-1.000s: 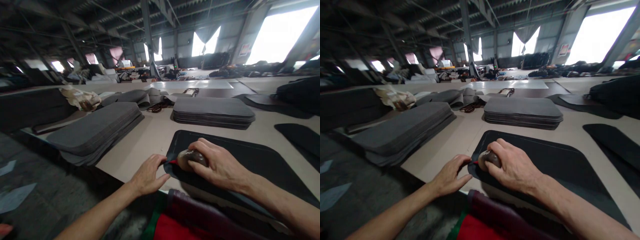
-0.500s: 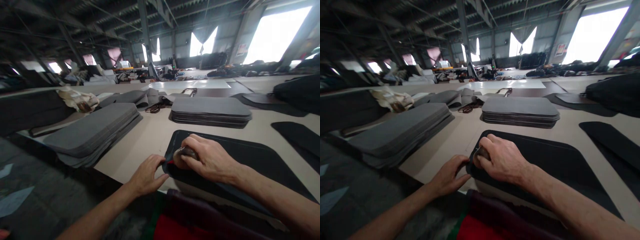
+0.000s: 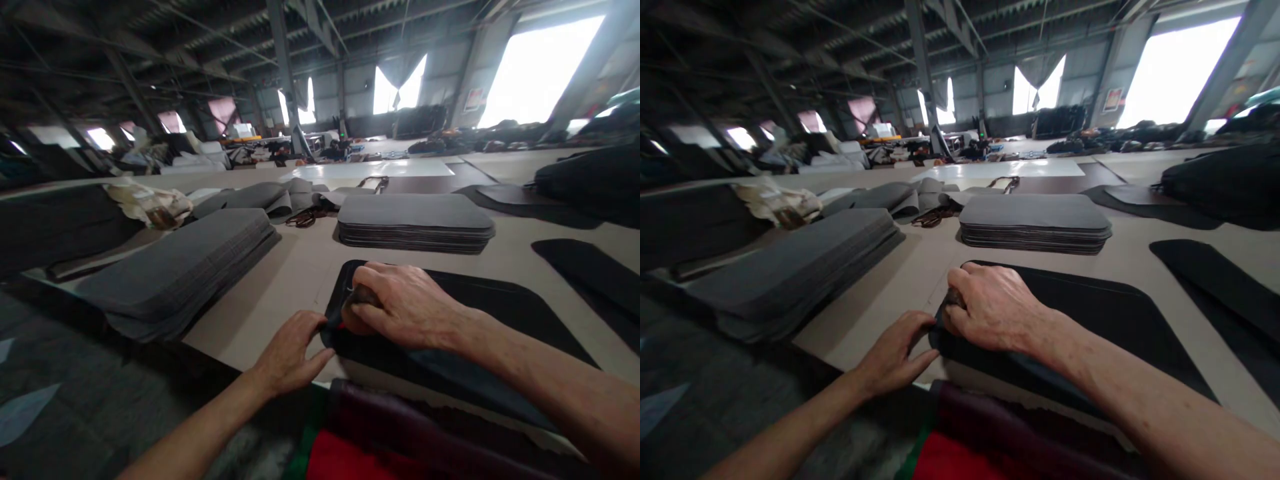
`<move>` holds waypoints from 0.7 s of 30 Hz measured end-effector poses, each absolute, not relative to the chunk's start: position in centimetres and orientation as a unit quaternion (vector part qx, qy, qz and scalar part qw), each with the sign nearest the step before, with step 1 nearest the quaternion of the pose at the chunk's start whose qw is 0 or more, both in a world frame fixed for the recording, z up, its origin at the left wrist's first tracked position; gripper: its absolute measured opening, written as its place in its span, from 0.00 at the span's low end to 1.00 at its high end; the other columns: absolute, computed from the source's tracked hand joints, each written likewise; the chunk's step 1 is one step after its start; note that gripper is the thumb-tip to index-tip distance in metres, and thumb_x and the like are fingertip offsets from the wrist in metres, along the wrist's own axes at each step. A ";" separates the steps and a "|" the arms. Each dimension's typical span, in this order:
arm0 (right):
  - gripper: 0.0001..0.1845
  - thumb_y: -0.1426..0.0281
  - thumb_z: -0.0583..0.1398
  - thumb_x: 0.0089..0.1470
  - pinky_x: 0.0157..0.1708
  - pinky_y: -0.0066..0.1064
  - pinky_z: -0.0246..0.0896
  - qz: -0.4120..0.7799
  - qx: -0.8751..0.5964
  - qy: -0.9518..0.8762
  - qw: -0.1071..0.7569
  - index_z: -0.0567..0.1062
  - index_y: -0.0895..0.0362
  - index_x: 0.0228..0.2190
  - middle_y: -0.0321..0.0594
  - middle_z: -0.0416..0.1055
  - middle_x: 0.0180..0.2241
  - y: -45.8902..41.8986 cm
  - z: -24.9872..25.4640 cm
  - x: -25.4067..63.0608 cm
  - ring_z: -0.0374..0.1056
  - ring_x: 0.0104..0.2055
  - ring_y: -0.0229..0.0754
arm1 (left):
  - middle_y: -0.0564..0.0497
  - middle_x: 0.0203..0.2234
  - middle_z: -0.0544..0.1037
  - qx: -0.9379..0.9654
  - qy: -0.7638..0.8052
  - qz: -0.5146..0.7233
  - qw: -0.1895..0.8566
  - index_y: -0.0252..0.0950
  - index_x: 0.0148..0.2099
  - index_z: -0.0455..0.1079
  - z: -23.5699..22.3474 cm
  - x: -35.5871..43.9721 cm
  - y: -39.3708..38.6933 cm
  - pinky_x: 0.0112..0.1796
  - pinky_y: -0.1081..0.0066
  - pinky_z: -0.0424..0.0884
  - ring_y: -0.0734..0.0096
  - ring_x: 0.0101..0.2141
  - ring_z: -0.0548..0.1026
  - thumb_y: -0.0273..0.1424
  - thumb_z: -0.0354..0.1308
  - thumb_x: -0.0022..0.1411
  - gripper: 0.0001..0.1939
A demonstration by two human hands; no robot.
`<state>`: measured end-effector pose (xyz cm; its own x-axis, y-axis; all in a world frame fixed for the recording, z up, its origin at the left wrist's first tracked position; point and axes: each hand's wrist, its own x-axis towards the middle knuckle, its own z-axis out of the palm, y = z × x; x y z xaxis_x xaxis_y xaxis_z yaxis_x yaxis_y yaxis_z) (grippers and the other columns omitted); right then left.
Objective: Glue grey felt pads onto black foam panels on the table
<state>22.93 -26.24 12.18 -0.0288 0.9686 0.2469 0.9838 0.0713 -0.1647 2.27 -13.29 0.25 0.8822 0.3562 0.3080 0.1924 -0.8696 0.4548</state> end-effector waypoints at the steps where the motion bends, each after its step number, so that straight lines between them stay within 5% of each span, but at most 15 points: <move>1: 0.06 0.66 0.55 0.56 0.29 0.33 0.47 -0.027 -0.682 -0.716 0.149 0.69 0.55 0.34 0.39 0.70 0.34 -26.2 12.1 22.9 0.67 0.34 0.44 | 0.48 0.44 0.71 0.947 0.143 0.194 0.210 0.40 0.52 0.63 0.3 2.3 -13.3 0.47 0.61 0.67 0.60 0.45 0.69 0.30 0.62 0.61 0.18; 21: 0.06 0.66 0.55 0.54 0.27 0.32 0.43 -0.024 -0.679 -0.720 0.142 0.69 0.56 0.32 0.40 0.71 0.33 -25.9 13.1 22.4 0.67 0.31 0.43 | 0.47 0.44 0.70 0.949 0.158 0.189 0.195 0.39 0.52 0.62 0.1 2.2 -13.3 0.47 0.59 0.67 0.58 0.45 0.70 0.31 0.61 0.61 0.18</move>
<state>22.36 -25.85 13.07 -0.0388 0.9708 0.2367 0.9845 0.0777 -0.1573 2.25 -13.32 0.12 0.8787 0.3742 0.2965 0.2268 -0.8737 0.4304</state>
